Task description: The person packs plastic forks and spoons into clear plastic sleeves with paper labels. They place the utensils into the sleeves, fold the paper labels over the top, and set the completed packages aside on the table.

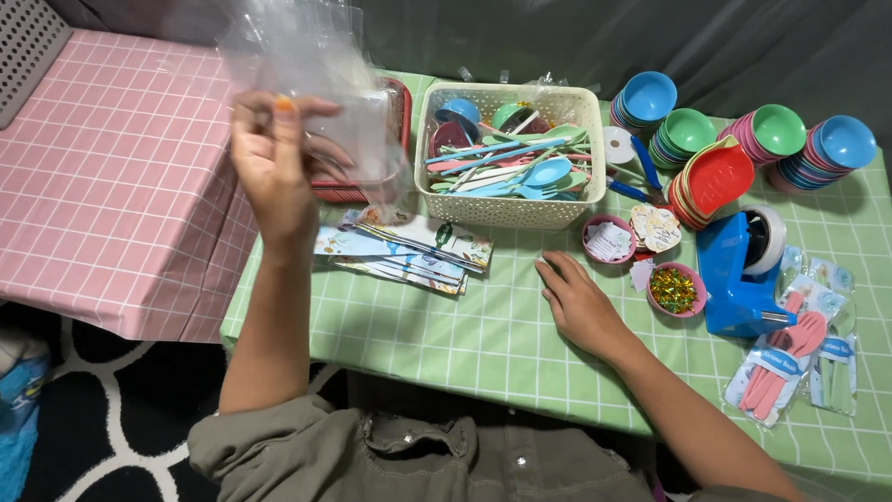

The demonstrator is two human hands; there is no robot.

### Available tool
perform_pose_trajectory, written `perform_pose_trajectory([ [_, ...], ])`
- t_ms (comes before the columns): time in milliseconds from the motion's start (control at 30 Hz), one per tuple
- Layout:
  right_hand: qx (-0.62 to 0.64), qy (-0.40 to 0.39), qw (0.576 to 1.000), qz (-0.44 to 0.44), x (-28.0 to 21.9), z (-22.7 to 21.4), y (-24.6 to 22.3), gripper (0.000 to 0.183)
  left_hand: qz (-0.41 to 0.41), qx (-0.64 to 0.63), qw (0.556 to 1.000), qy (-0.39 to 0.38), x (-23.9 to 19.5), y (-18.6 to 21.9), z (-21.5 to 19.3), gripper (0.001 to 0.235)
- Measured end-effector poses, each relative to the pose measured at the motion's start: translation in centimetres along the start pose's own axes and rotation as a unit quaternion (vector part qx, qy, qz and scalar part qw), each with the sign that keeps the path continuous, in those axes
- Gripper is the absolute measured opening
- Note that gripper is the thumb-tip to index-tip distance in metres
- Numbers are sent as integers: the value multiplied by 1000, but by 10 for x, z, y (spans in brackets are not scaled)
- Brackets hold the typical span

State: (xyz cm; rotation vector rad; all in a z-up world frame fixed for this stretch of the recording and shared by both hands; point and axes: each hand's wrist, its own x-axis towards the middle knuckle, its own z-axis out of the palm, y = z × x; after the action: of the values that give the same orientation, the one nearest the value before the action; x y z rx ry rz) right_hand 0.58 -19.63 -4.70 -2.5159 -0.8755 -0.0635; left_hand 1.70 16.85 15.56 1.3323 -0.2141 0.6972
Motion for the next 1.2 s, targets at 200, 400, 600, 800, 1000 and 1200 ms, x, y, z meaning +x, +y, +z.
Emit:
perform_pose_trajectory([
  [200,114,39,991,65,-2,-8,-12,36,-283,-195,922,-178,-90,-42,63,24],
  [400,552,113,816,129,-9,3,-17,83,-308,-65,916,-248,-178,-120,89,16],
  [600,506,139,833,178,-6,10,-8,14,-125,70,921,-362,-174,-132,77,30],
  [800,474,151,848,181,-3,0,-20,12,229,453,795,-332,-116,-156,13,12],
  [1000,504,136,840,148,-3,2,-24,60,169,548,713,-403,-90,-148,-19,41],
  [1200,442,154,876,115,-4,-8,-31,81,191,538,719,-397,-90,-141,-22,35],
])
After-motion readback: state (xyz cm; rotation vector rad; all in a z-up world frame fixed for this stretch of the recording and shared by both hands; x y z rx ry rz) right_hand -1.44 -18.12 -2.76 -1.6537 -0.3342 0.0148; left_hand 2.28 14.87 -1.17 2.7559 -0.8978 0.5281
